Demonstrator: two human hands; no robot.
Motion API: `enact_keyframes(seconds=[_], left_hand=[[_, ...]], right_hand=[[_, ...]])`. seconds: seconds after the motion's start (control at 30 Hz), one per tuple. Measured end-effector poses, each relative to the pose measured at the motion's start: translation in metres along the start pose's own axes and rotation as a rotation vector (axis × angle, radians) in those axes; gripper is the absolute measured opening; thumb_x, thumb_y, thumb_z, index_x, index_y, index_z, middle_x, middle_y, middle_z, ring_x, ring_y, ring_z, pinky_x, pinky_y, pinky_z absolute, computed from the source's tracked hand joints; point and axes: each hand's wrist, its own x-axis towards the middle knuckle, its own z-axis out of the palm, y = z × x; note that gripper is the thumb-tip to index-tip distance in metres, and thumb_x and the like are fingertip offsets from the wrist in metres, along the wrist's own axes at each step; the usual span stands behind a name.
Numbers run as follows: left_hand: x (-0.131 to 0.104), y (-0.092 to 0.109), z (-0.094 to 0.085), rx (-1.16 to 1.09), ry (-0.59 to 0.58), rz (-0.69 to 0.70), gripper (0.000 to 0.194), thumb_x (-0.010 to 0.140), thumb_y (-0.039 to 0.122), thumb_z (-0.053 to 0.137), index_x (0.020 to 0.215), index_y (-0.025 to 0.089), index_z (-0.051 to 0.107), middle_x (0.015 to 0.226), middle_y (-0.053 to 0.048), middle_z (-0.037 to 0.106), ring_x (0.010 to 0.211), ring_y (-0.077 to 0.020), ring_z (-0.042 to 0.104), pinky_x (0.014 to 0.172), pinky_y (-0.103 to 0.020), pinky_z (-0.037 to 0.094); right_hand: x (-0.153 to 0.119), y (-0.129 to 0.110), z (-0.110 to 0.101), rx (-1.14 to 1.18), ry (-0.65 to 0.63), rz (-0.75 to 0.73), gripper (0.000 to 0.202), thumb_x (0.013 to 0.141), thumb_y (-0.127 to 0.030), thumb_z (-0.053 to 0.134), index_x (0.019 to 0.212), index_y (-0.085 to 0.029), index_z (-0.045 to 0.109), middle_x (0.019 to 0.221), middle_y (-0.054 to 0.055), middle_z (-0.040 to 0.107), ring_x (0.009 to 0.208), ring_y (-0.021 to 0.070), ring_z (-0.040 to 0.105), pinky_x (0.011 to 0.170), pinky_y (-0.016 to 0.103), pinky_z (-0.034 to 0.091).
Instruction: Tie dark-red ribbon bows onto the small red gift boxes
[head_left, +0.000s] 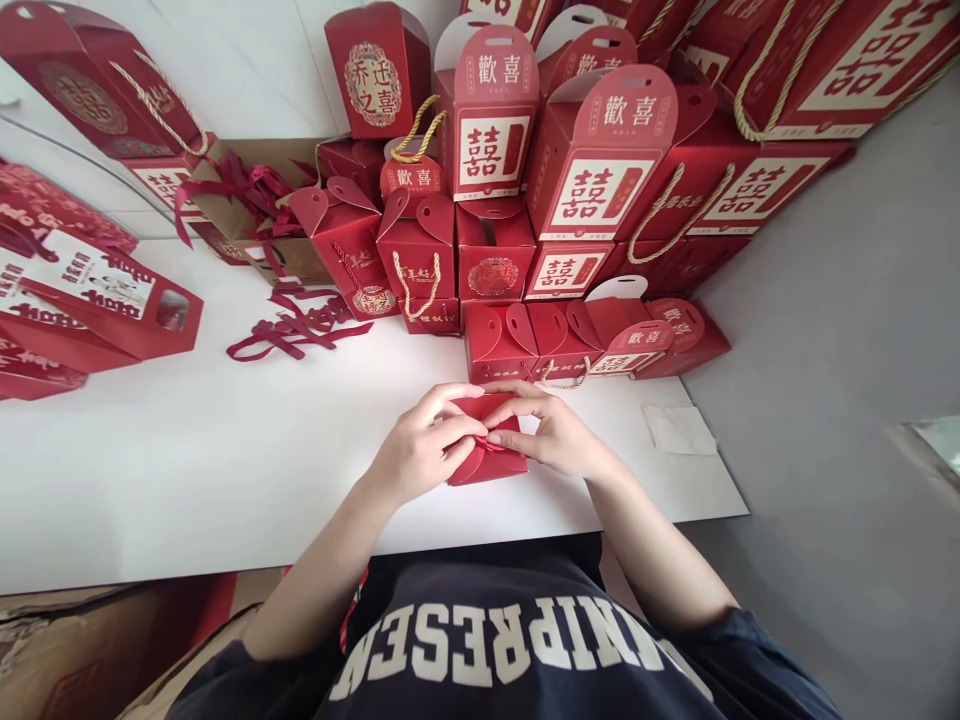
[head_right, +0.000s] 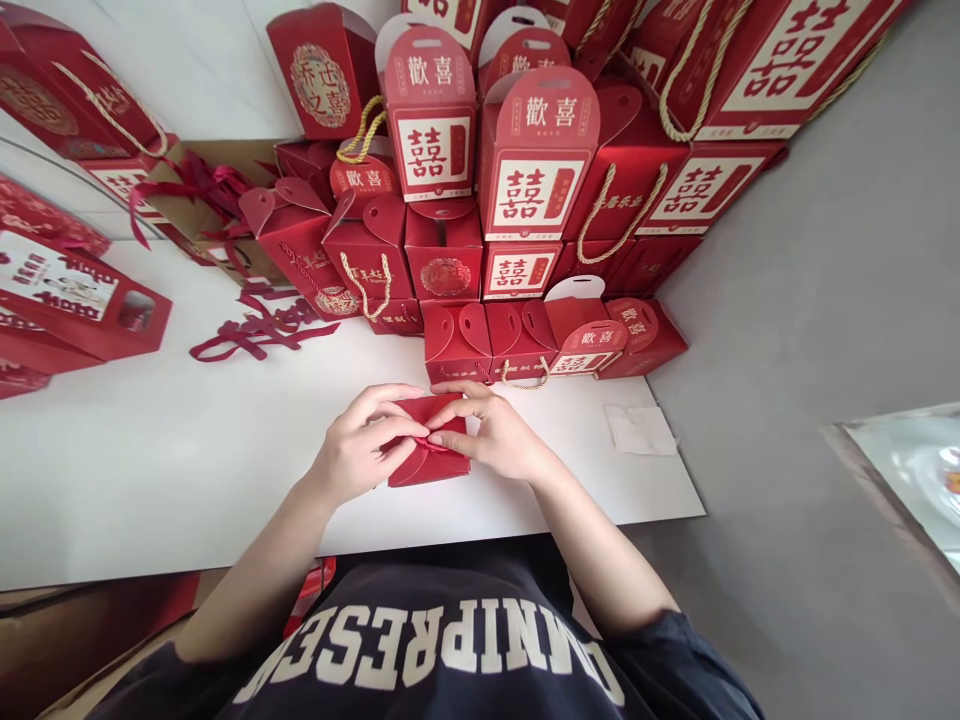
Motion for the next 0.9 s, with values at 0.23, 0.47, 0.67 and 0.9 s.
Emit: enact_keyframes(seconds=[0.23, 0.47, 0.67, 0.9], left_hand=[[0.005, 0.011, -0.009, 0.323, 0.088, -0.225, 0.021, 0.074, 0.021, 0.076, 0.077, 0.017, 0.056, 0.089, -0.005, 0.058, 0.088, -0.0223, 0.062, 0.079, -0.039, 0.049], [-0.001, 0.01, -0.011, 0.085, -0.001, -0.409, 0.013, 0.078, 0.027, 0.076, 0.081, 0.02, 0.065, 0.086, -0.001, 0.058, 0.078, -0.0152, 0.06, 0.078, -0.034, 0.048], [0.001, 0.01, -0.014, -0.214, -0.049, -0.497, 0.01, 0.083, 0.026, 0.072, 0.079, 0.019, 0.066, 0.084, -0.001, 0.061, 0.079, -0.0141, 0.061, 0.072, -0.028, 0.051], [0.0, 0.012, -0.028, -0.19, -0.179, -0.471, 0.011, 0.085, 0.023, 0.068, 0.077, 0.019, 0.062, 0.08, -0.001, 0.064, 0.077, -0.0147, 0.06, 0.073, -0.029, 0.049]], right_hand=[[-0.001, -0.004, 0.001, 0.008, 0.046, 0.082, 0.004, 0.082, -0.022, 0.074, 0.084, -0.025, 0.077, 0.134, 0.004, 0.062, 0.125, 0.0236, 0.059, 0.109, 0.041, 0.041], [-0.002, -0.007, 0.0, -0.012, 0.023, 0.059, 0.005, 0.083, -0.021, 0.071, 0.084, -0.024, 0.074, 0.135, 0.004, 0.062, 0.127, 0.0226, 0.057, 0.11, 0.04, 0.039], [-0.003, -0.009, -0.001, -0.024, 0.017, 0.018, 0.006, 0.082, -0.018, 0.069, 0.084, -0.023, 0.072, 0.131, 0.006, 0.063, 0.124, 0.0221, 0.058, 0.108, 0.039, 0.04], [-0.008, -0.008, -0.008, -0.027, 0.032, 0.036, 0.012, 0.076, -0.01, 0.062, 0.077, -0.021, 0.063, 0.134, 0.006, 0.061, 0.127, 0.0238, 0.055, 0.11, 0.042, 0.036]])
